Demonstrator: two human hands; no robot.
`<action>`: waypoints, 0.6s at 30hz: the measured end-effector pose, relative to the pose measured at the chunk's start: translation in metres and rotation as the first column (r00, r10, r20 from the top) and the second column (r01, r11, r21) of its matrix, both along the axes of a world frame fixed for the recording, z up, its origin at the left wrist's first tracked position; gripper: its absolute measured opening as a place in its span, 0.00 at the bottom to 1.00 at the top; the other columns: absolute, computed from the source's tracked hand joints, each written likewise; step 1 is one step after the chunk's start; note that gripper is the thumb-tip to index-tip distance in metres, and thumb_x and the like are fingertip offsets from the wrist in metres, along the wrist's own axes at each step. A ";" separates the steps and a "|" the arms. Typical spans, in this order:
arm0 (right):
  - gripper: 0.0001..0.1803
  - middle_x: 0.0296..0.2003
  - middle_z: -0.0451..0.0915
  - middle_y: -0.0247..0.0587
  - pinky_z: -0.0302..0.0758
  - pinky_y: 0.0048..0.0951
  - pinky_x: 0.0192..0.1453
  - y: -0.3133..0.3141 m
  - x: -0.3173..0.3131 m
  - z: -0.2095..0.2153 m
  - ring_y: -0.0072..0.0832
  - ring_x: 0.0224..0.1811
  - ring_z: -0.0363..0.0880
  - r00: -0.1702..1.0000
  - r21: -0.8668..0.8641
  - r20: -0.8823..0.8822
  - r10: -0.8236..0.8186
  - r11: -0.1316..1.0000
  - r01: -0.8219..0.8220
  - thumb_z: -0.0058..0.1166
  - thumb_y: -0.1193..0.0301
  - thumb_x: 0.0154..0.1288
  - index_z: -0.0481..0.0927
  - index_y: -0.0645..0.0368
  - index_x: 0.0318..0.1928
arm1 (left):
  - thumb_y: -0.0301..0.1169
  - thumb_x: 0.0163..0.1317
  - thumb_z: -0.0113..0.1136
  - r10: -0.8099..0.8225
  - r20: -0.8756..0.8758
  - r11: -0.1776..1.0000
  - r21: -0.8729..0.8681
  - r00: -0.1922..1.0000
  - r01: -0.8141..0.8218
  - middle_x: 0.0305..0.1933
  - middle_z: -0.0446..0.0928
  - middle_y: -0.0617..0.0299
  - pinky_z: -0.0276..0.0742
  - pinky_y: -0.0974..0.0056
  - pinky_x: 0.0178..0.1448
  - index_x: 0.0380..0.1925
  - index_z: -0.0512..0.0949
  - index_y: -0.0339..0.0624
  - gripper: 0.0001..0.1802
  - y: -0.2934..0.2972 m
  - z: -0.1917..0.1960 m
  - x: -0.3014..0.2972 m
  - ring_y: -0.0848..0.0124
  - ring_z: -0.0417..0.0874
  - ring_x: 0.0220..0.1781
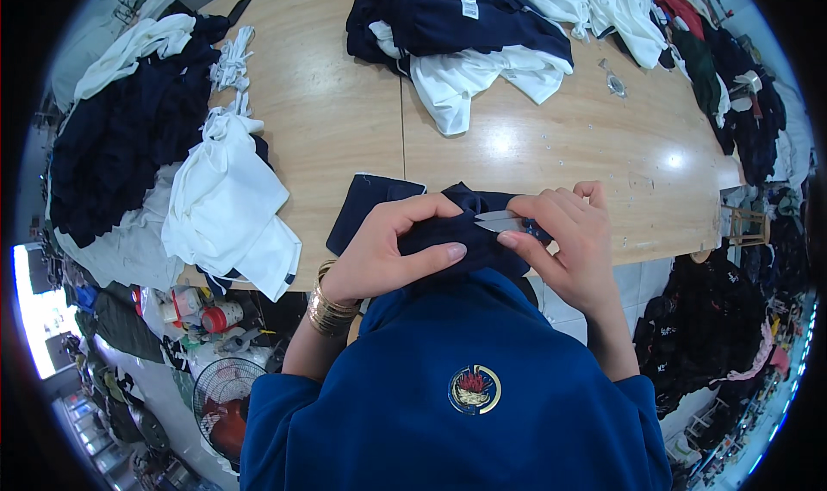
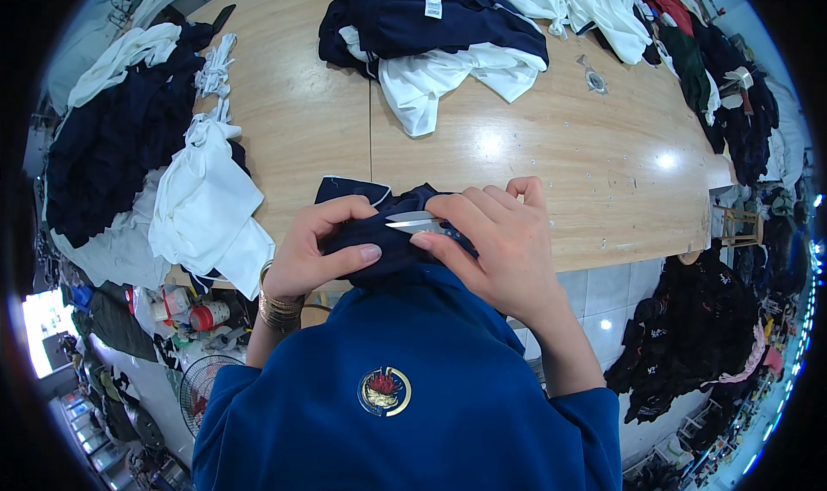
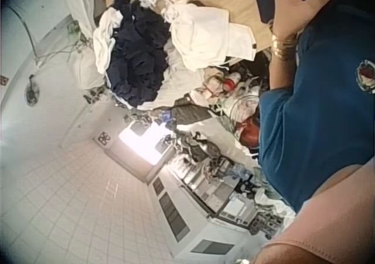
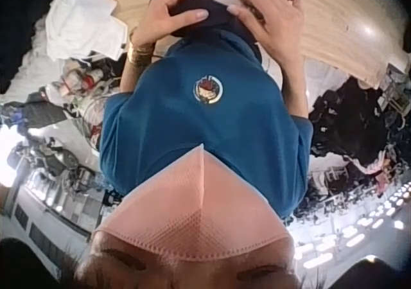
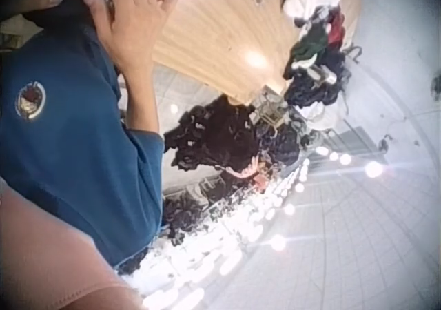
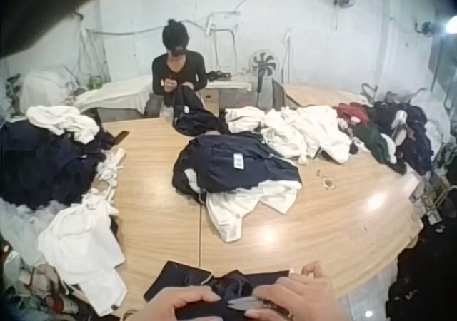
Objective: Trimming loose threads from a dark blue garment using thread snips.
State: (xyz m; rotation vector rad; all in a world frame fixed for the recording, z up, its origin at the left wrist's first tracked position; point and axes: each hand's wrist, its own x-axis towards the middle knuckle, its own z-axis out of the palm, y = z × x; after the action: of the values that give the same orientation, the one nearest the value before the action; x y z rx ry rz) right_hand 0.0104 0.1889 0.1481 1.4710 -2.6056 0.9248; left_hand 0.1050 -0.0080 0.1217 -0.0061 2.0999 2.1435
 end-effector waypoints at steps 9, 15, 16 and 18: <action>0.11 0.24 0.75 0.30 0.55 0.31 0.39 -0.001 0.000 -0.002 0.23 0.24 0.71 0.998 -0.017 0.052 0.028 1.000 -0.027 0.56 0.60 0.54 0.77 0.53 0.32 | 0.34 0.54 0.60 -0.037 -0.057 0.999 0.000 0.998 0.037 0.35 0.76 0.62 0.68 0.74 0.42 0.40 0.76 0.39 0.15 -0.003 -0.004 -0.001 0.78 0.74 0.36; 0.11 0.23 0.75 0.30 0.55 0.31 0.39 -0.003 0.000 -0.004 0.23 0.24 0.71 0.998 -0.044 0.045 0.036 0.998 -0.034 0.56 0.60 0.54 0.77 0.54 0.32 | 0.28 0.51 0.60 -0.033 -0.028 0.999 0.030 0.999 0.034 0.33 0.70 0.66 0.64 0.75 0.40 0.35 0.74 0.35 0.12 0.000 -0.002 -0.002 0.79 0.69 0.35; 0.11 0.23 0.76 0.30 0.55 0.31 0.39 -0.003 0.000 -0.004 0.23 0.24 0.71 0.999 -0.040 0.042 0.030 0.999 -0.028 0.56 0.61 0.54 0.77 0.54 0.32 | 0.28 0.51 0.60 -0.033 -0.027 0.999 0.030 0.999 0.034 0.33 0.70 0.66 0.64 0.75 0.40 0.35 0.74 0.35 0.12 -0.001 -0.003 -0.001 0.79 0.69 0.35; 0.11 0.23 0.76 0.31 0.55 0.30 0.39 -0.002 0.000 -0.004 0.23 0.24 0.71 0.999 -0.036 0.039 0.023 0.999 -0.021 0.56 0.61 0.54 0.77 0.54 0.32 | 0.35 0.53 0.60 -0.030 -0.083 1.000 -0.010 0.996 0.029 0.35 0.76 0.63 0.68 0.74 0.42 0.40 0.76 0.40 0.15 -0.002 -0.007 -0.001 0.77 0.74 0.36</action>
State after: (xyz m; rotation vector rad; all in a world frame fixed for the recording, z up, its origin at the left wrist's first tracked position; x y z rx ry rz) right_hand 0.0102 0.1868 0.1445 1.4910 -2.5907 1.0074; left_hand 0.1039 -0.0103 0.1148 0.1141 2.1400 2.1527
